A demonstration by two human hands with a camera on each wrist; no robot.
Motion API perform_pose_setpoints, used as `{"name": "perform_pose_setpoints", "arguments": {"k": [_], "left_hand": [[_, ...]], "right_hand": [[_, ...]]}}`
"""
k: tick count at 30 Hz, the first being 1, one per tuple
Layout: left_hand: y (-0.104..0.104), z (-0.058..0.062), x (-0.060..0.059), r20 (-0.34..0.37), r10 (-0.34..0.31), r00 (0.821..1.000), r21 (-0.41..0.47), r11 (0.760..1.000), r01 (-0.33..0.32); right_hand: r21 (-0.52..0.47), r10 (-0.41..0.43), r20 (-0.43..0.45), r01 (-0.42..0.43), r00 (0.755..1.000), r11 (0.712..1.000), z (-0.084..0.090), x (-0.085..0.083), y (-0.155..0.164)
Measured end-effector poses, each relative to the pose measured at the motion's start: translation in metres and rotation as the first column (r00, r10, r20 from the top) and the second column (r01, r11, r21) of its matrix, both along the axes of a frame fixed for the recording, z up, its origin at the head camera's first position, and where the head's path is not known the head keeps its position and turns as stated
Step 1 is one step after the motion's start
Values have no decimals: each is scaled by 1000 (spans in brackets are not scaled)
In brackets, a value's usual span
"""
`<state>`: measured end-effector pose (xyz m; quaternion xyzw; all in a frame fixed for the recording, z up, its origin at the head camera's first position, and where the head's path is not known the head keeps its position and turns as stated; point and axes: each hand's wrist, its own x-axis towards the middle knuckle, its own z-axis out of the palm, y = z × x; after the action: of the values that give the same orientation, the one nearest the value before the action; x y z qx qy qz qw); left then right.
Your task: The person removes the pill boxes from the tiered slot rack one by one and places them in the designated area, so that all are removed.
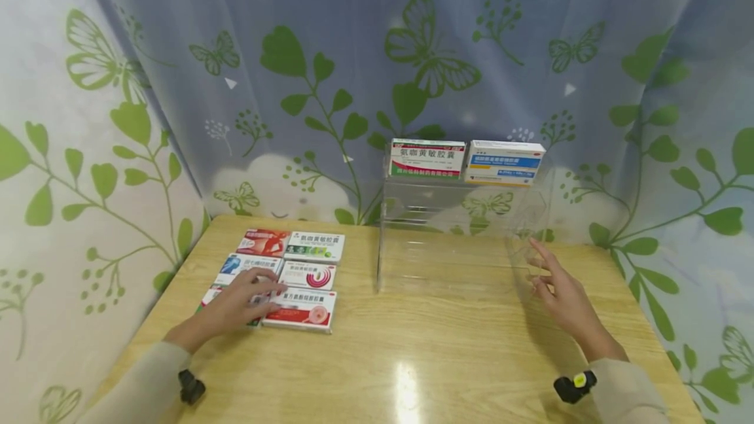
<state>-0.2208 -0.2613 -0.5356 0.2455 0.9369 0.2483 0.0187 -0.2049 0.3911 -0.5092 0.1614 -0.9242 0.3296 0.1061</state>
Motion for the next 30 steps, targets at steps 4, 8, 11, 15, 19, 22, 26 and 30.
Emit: {"name": "perform_pose_setpoints", "arguments": {"k": [4,8,11,15,19,22,26,30], "left_hand": [[3,5,-7,-31,3,1000,47,999,-2],[14,19,-17,-60,-1,998,80,997,6],[26,35,-27,-61,-12,998,105,994,18],[46,60,-43,-82,-34,996,151,987,47],[71,86,-64,-113,-58,992,210,974,81],[92,104,-80,-115,-61,992,254,963,88],[121,124,-98,-120,-41,992,283,956,74],[147,144,-111,-153,-23,988,289,955,67]], "right_hand": [[11,-1,-11,1,1000,1000,1,-1,0],[3,3,-19,-3,1000,1000,1,-1,2],[6,6,-20,-6,1000,1000,0,-1,2],[20,-1,-14,1,1000,1000,-1,-1,2],[22,-5,-11,5,1000,1000,-1,-1,1],[24,-3,-21,3,1000,1000,0,0,0],[20,-3,-33,3,999,1000,-1,1,0],[8,2,-22,-2,1000,1000,-1,0,1]]}}
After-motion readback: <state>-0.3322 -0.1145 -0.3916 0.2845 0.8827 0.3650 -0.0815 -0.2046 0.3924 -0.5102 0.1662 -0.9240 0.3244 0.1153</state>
